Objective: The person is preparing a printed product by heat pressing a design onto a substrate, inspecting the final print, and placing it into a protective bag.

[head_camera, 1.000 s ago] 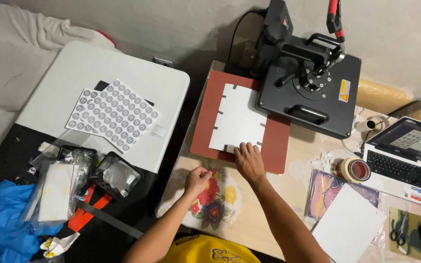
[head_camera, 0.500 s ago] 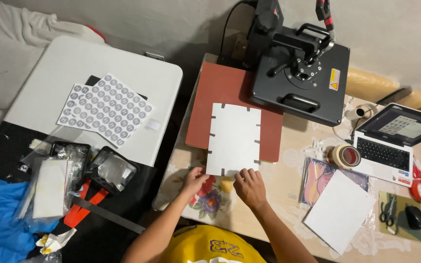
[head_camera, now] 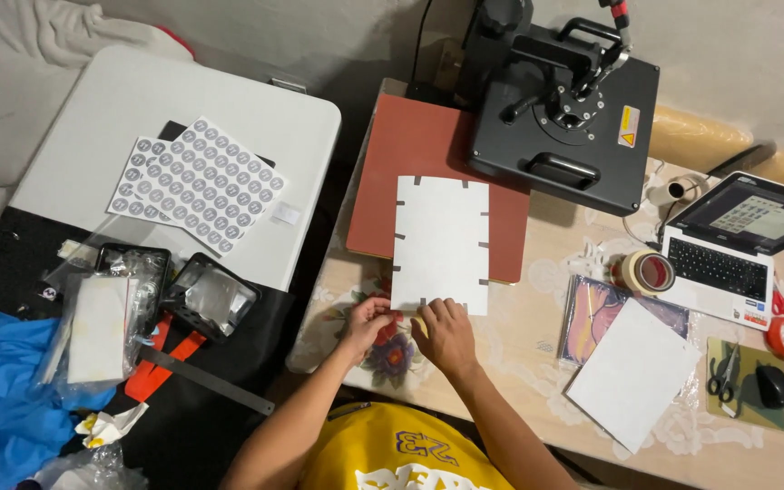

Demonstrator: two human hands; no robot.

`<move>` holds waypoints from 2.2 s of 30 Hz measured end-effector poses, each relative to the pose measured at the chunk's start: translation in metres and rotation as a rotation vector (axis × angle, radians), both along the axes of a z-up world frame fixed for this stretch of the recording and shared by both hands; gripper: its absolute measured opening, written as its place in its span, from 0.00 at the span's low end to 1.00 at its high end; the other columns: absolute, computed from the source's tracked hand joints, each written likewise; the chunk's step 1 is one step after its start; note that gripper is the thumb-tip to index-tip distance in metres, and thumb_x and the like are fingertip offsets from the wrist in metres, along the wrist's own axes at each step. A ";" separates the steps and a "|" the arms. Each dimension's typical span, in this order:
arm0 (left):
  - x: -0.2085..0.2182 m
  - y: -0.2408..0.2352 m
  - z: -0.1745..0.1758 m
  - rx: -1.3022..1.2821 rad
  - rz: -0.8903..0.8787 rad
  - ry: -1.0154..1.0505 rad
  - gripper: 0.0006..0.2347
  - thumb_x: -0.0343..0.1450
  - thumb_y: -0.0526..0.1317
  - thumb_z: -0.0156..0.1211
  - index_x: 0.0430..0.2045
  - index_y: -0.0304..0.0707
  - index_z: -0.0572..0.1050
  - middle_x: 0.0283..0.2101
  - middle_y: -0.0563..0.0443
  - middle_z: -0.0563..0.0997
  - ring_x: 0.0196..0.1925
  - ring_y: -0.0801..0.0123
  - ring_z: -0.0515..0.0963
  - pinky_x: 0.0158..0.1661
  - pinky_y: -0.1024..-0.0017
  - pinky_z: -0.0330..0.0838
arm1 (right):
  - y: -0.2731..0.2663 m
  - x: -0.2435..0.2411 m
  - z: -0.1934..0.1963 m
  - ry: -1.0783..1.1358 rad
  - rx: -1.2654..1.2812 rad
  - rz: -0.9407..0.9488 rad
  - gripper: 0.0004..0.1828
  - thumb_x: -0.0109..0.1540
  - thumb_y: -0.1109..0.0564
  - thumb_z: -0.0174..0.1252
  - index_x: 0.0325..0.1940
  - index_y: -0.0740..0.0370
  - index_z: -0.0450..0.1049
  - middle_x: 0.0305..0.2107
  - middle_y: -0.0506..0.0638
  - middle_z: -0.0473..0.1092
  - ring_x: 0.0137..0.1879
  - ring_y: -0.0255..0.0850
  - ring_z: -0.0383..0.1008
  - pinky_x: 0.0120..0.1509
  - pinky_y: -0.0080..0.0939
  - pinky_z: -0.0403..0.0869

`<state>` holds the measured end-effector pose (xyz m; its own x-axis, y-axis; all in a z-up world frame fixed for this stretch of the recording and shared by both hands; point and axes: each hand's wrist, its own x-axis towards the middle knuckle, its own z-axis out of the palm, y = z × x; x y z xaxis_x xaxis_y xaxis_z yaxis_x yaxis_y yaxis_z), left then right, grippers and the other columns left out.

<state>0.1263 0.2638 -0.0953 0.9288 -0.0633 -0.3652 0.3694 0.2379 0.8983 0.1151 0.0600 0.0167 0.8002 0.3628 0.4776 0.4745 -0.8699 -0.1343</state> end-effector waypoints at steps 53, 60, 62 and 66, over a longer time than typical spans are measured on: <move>0.017 0.013 0.014 0.028 0.024 0.164 0.10 0.79 0.35 0.69 0.54 0.43 0.86 0.42 0.48 0.88 0.42 0.68 0.87 0.45 0.67 0.86 | 0.041 0.055 -0.061 0.206 -0.151 0.097 0.12 0.59 0.44 0.66 0.39 0.51 0.79 0.30 0.51 0.74 0.43 0.52 0.75 0.48 0.51 0.74; 0.025 0.010 0.010 0.035 0.003 0.153 0.10 0.78 0.36 0.71 0.53 0.44 0.86 0.42 0.51 0.90 0.43 0.71 0.86 0.47 0.68 0.84 | 0.047 0.054 -0.059 0.209 -0.150 0.043 0.14 0.62 0.40 0.64 0.40 0.51 0.79 0.30 0.51 0.75 0.44 0.52 0.76 0.48 0.50 0.75; 0.026 0.009 0.004 0.040 -0.003 0.148 0.10 0.78 0.36 0.71 0.54 0.45 0.86 0.43 0.51 0.90 0.43 0.71 0.86 0.47 0.68 0.84 | 0.048 0.053 -0.061 0.203 -0.150 0.037 0.14 0.64 0.41 0.64 0.40 0.51 0.80 0.30 0.52 0.76 0.43 0.52 0.76 0.48 0.50 0.74; 0.025 0.006 0.019 0.072 -0.008 0.147 0.12 0.77 0.31 0.69 0.55 0.45 0.85 0.43 0.50 0.89 0.44 0.70 0.85 0.49 0.68 0.83 | 0.048 0.054 -0.066 0.190 -0.167 0.051 0.12 0.64 0.43 0.63 0.39 0.52 0.80 0.30 0.52 0.75 0.43 0.52 0.75 0.48 0.50 0.74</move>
<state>0.1509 0.2698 -0.0767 0.8644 -0.0397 -0.5012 0.5001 0.1714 0.8488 0.1696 0.1085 -0.0492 0.8486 0.4663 0.2500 0.4983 -0.8631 -0.0816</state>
